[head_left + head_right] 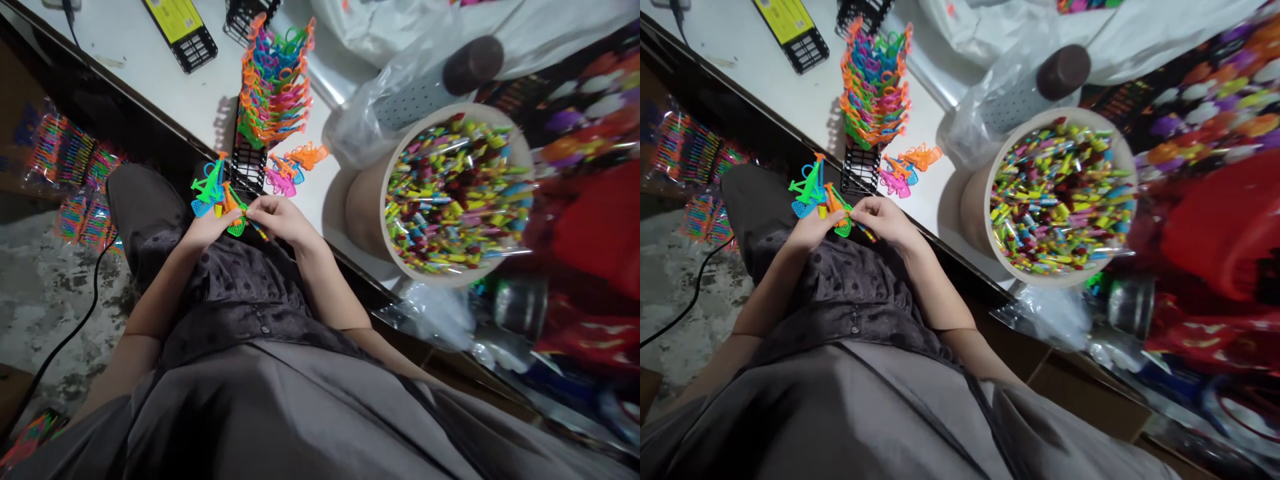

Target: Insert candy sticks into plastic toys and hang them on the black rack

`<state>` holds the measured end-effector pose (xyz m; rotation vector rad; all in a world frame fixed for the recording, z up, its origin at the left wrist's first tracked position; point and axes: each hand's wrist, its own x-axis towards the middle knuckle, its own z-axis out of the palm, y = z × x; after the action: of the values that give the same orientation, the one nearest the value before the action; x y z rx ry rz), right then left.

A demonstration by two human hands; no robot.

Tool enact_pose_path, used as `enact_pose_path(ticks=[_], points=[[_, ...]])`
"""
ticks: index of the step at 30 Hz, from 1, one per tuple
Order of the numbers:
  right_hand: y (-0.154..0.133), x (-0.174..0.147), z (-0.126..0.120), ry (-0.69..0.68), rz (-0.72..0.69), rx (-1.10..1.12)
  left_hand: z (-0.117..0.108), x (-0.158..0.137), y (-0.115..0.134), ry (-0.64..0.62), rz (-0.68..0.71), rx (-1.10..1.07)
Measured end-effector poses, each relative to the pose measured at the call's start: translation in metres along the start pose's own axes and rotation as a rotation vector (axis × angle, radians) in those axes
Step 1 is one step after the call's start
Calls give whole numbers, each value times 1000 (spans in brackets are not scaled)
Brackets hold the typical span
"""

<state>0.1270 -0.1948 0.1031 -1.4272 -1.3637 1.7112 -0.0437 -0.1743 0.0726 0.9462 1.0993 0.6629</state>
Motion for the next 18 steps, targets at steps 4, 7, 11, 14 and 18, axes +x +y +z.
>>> enact_pose_path(ticks=[4, 7, 11, 14, 18], points=[[4, -2, 1, -36, 97, 77, -7, 3, -10, 23, -52, -222], [7, -2, 6, -37, 132, 81, -13, 3, -10, 22, -68, -243], [8, 1, 13, -3, 160, 134, -18, 4, -7, 20, -86, -340], [8, 4, 16, 12, 165, 180, -21, 5, -7, 30, -76, -402], [11, 6, 16, 27, 167, 201, -25, 5, -10, -10, -110, -414]])
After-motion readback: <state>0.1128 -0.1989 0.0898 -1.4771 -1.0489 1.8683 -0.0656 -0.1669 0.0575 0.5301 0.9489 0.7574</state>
